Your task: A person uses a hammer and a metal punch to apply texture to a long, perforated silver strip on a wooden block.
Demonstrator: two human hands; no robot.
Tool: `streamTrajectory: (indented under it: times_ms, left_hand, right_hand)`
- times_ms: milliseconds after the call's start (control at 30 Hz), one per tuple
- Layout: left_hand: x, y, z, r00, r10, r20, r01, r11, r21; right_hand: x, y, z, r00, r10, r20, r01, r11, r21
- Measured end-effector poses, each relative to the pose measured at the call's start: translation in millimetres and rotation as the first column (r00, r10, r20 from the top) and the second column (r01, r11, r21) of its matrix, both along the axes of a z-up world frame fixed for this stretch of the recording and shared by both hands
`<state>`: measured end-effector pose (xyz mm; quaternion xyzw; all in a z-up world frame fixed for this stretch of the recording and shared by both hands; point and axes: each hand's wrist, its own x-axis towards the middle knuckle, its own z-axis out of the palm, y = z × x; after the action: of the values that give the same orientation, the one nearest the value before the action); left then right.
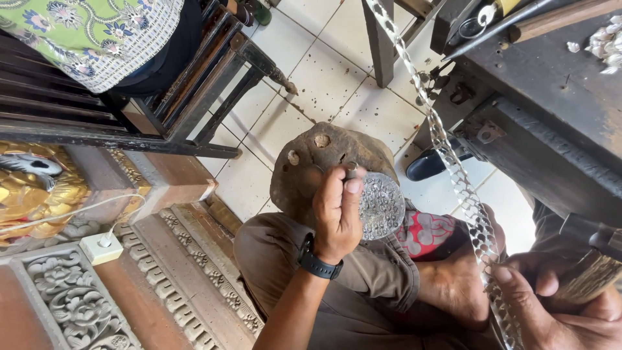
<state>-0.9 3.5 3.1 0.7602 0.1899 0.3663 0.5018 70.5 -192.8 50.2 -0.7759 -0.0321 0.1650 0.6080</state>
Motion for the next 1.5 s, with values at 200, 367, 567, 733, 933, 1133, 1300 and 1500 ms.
streamTrajectory:
  times_ms: [200, 367, 567, 733, 933, 1133, 1300, 1500]
  left_hand:
    - [-6.7, -1.7, -1.8, 0.932, 0.133, -0.338, 0.014, 0.917, 0.398]
    - [-14.9, -4.8, -28.3, 0.929, 0.017, -0.371, 0.171, 0.866, 0.47]
    - [-4.1, -0.3, -12.1, 0.933, 0.12, -0.338, 0.146, 0.734, 0.663]
    - [0.1, -1.0, -14.6, 0.902, 0.152, -0.404, 0.184, 0.712, 0.678]
    - [-1.0, -34.3, 10.3, 0.977, 0.124, -0.172, -0.12, 0.992, 0.034]
    - [-2.6, -87.9, 35.8, 0.966, 0.259, -0.002, -0.128, 0.472, -0.872]
    - [-3.8, -118.4, 58.1, 0.961, 0.262, 0.085, 0.008, 0.281, -0.96]
    - [-8.2, -139.3, 77.2, 0.968, 0.224, 0.112, 0.061, 0.221, -0.973]
  right_hand:
    - [0.5, -1.0, 2.2, 0.999, 0.033, 0.013, -0.034, 0.999, 0.024]
    - [0.1, -1.9, 1.8, 0.998, 0.04, 0.046, -0.04, 0.999, 0.017]
    - [-3.0, -8.1, 1.2, 0.996, 0.033, 0.081, -0.034, 0.999, 0.013]
    - [-4.9, -16.4, 3.0, 0.998, 0.005, 0.07, -0.001, 0.999, -0.052]
    - [-5.0, -37.4, 17.1, 0.998, 0.018, 0.061, -0.018, 1.0, 0.0]
    - [-12.2, -57.2, 37.1, 0.992, -0.04, 0.116, 0.038, 0.999, 0.014]
    - [-11.2, -85.7, 36.4, 0.984, 0.0, 0.176, -0.012, 0.998, 0.066]
    - [-8.0, -114.7, 24.8, 0.999, -0.008, 0.031, 0.001, 0.978, 0.211]
